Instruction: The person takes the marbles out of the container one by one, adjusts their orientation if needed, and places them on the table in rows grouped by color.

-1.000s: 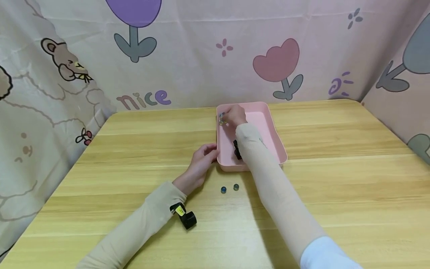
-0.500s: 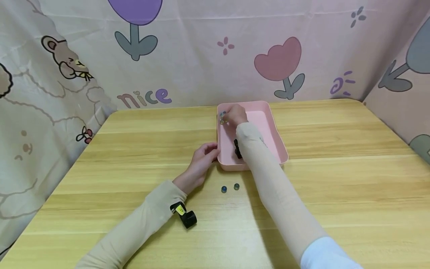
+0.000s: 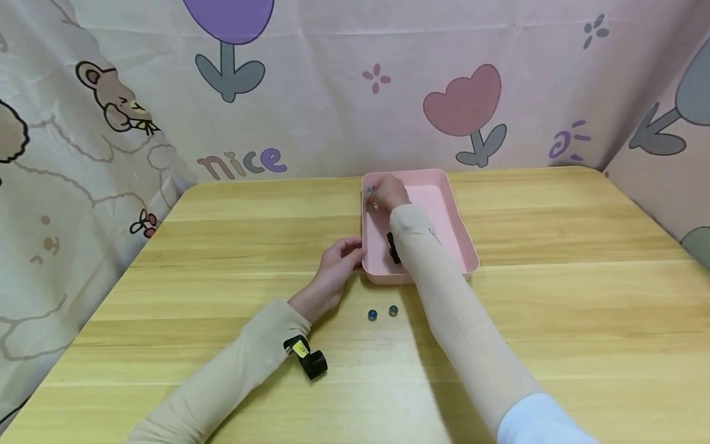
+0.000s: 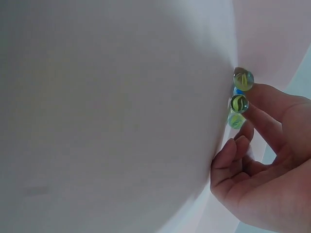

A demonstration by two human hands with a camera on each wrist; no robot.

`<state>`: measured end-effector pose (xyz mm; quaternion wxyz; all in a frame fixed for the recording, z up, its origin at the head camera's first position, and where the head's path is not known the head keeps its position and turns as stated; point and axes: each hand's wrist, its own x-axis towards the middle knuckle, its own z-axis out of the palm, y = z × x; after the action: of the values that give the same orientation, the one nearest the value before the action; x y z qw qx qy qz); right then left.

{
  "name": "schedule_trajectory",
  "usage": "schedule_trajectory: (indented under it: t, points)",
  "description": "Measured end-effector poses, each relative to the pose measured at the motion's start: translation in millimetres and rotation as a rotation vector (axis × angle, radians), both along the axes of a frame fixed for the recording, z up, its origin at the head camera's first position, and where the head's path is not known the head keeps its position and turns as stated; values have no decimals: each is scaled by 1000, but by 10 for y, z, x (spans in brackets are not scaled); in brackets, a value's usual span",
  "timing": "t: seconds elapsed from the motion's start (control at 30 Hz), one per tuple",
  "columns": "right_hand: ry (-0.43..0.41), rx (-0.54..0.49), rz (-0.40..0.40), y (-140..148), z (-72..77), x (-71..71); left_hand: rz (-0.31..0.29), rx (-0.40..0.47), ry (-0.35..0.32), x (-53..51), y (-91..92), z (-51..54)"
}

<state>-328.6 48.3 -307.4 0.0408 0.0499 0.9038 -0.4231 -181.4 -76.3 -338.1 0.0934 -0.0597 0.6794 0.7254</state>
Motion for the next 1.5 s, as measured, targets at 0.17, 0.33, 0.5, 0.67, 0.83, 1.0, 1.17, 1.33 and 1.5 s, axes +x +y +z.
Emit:
schedule_trajectory:
  t: [0.17,0.33,0.5,0.67,0.83,1.0,1.17,1.33,1.5]
  points:
    - [13,30,5,-2,-16,-7,-3,-10,9,0,2,-5]
    - [19,66,28,-10,-20,0,-1,-4,12,6,3,-20]
    - [25,81,56,6,-35,-8,-2,4,19,6,7,-42]
    - [-2,83,115,37,-68,-75,3,11,29,17,10,-49]
    - [-27,91,182,84,-90,-166,5,11,29,21,8,-35]
    - [-21,16,244,179,-38,-115,5,1,15,9,11,-29]
    - [-24,-72,280,290,60,-29,-2,-7,16,0,17,-39]
    - [-39,-129,280,396,118,-24,-4,-17,22,-13,18,-39]
    - [-59,-131,332,472,135,-25,5,-21,12,-8,12,-33]
